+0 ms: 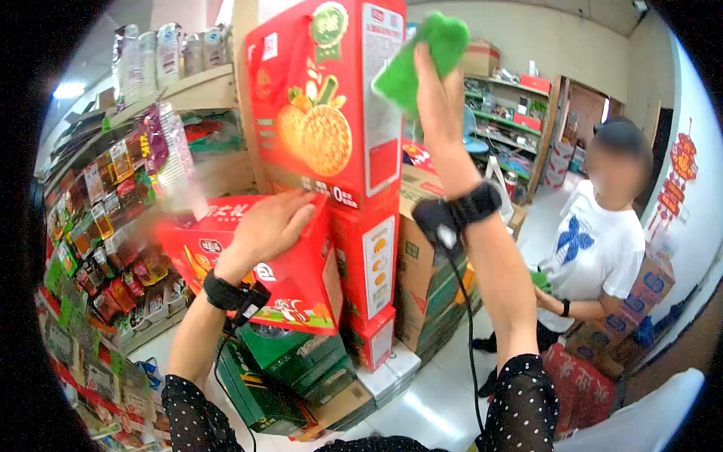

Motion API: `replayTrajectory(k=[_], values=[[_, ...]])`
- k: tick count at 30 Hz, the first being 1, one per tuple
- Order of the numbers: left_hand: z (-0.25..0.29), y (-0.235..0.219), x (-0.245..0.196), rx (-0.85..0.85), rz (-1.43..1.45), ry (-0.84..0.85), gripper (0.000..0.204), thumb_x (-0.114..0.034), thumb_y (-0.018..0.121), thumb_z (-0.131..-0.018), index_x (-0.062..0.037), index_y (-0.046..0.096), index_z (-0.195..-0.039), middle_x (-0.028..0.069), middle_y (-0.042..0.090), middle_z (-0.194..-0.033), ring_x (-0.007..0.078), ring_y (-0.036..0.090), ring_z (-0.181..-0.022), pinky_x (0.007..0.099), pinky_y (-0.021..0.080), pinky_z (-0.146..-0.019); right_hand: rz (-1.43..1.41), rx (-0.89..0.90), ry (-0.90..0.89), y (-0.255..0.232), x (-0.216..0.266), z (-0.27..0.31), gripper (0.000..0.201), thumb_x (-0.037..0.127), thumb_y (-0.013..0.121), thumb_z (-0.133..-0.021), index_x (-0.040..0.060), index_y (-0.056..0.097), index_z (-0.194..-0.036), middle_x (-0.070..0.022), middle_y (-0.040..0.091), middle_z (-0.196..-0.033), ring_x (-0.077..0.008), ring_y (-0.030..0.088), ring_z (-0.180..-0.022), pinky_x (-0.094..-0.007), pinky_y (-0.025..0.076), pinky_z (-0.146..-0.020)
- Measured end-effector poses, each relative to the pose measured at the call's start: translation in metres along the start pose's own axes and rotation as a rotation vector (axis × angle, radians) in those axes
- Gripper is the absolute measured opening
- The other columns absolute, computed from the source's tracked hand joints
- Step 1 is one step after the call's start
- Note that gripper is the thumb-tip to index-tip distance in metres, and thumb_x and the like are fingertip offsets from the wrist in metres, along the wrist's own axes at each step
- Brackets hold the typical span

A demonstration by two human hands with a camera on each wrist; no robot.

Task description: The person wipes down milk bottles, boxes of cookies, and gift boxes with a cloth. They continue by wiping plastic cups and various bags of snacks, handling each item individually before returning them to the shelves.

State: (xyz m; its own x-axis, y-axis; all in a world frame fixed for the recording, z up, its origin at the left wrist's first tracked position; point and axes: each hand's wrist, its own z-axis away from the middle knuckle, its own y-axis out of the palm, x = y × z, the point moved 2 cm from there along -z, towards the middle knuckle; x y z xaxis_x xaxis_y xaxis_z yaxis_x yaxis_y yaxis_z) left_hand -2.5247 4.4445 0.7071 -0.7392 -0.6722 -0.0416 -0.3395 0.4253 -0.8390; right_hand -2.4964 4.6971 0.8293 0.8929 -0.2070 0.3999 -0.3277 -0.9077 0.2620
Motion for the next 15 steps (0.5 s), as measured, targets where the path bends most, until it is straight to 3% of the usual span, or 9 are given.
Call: replayTrajectory(k=[2, 5, 7, 8, 9, 15], values=[[0.001, -0.005, -0.004, 0.028, 0.013, -0.019, 0.047, -0.036, 0.039, -0.097, -0.003, 0.058, -0.123, 0.0209, 0.057, -0.126, 0.0347, 0.054, -0.116, 0.0425, 0.041, -0.099, 0.142, 0.068, -0.188, 0.025, -0.006, -0.054, 0.054, 0.038, 0.061, -0.089, -0.0005, 0.05, -0.125, -0.0115, 0.058, -0.116, -0.0214, 0.055, -0.104, -0.034, 0.043, -0.09], [0.002, -0.007, -0.005, -0.014, 0.008, -0.011, 0.046, -0.037, 0.041, -0.096, -0.0039, 0.059, -0.121, 0.0204, 0.058, -0.123, 0.0347, 0.055, -0.114, 0.0431, 0.044, -0.096, 0.28, 0.109, -0.112, 0.062, -0.002, -0.092, 0.054, 0.042, 0.067, -0.083, 0.0021, 0.058, -0.118, -0.0082, 0.061, -0.112, -0.0175, 0.059, -0.101, -0.0317, 0.046, -0.086], [0.003, -0.005, -0.003, -0.049, 0.003, -0.004, 0.045, -0.038, 0.041, -0.096, -0.0046, 0.06, -0.12, 0.0192, 0.059, -0.122, 0.0347, 0.056, -0.112, 0.0438, 0.044, -0.095, 0.54, -0.085, -0.257, 0.075, -0.026, -0.113, 0.077, 0.045, 0.075, -0.073, -0.0017, 0.049, -0.127, -0.0172, 0.057, -0.118, -0.0279, 0.055, -0.11, -0.0373, 0.043, -0.094], [0.004, -0.007, -0.005, -0.041, -0.005, -0.014, 0.045, -0.038, 0.041, -0.096, -0.0047, 0.06, -0.12, 0.0189, 0.059, -0.122, 0.0347, 0.057, -0.111, 0.0439, 0.044, -0.095, 0.501, -0.046, -0.264, 0.076, -0.036, -0.118, 0.086, 0.048, 0.075, -0.07, -0.0043, 0.043, -0.131, -0.0225, 0.053, -0.122, -0.0342, 0.052, -0.115, -0.0412, 0.041, -0.097], [0.004, -0.008, -0.005, -0.033, -0.01, -0.023, 0.045, -0.038, 0.041, -0.096, -0.0048, 0.061, -0.12, 0.0185, 0.059, -0.122, 0.0346, 0.057, -0.111, 0.0441, 0.044, -0.095, 0.465, -0.007, -0.271, 0.079, -0.037, -0.121, 0.096, 0.051, 0.075, -0.068, -0.0068, 0.037, -0.135, -0.0279, 0.048, -0.127, -0.0405, 0.048, -0.119, -0.0451, 0.039, -0.101], [0.005, -0.003, -0.002, -0.085, -0.025, 0.002, 0.043, -0.036, 0.041, -0.096, -0.0055, 0.06, -0.119, 0.0165, 0.06, -0.119, 0.0327, 0.057, -0.11, 0.0443, 0.043, -0.094, 0.587, -0.031, -0.313, 0.078, -0.043, -0.053, 0.093, 0.036, 0.07, -0.077, -0.0105, 0.021, -0.141, -0.0303, 0.039, -0.132, -0.0421, 0.04, -0.125, -0.0448, 0.033, -0.106]])
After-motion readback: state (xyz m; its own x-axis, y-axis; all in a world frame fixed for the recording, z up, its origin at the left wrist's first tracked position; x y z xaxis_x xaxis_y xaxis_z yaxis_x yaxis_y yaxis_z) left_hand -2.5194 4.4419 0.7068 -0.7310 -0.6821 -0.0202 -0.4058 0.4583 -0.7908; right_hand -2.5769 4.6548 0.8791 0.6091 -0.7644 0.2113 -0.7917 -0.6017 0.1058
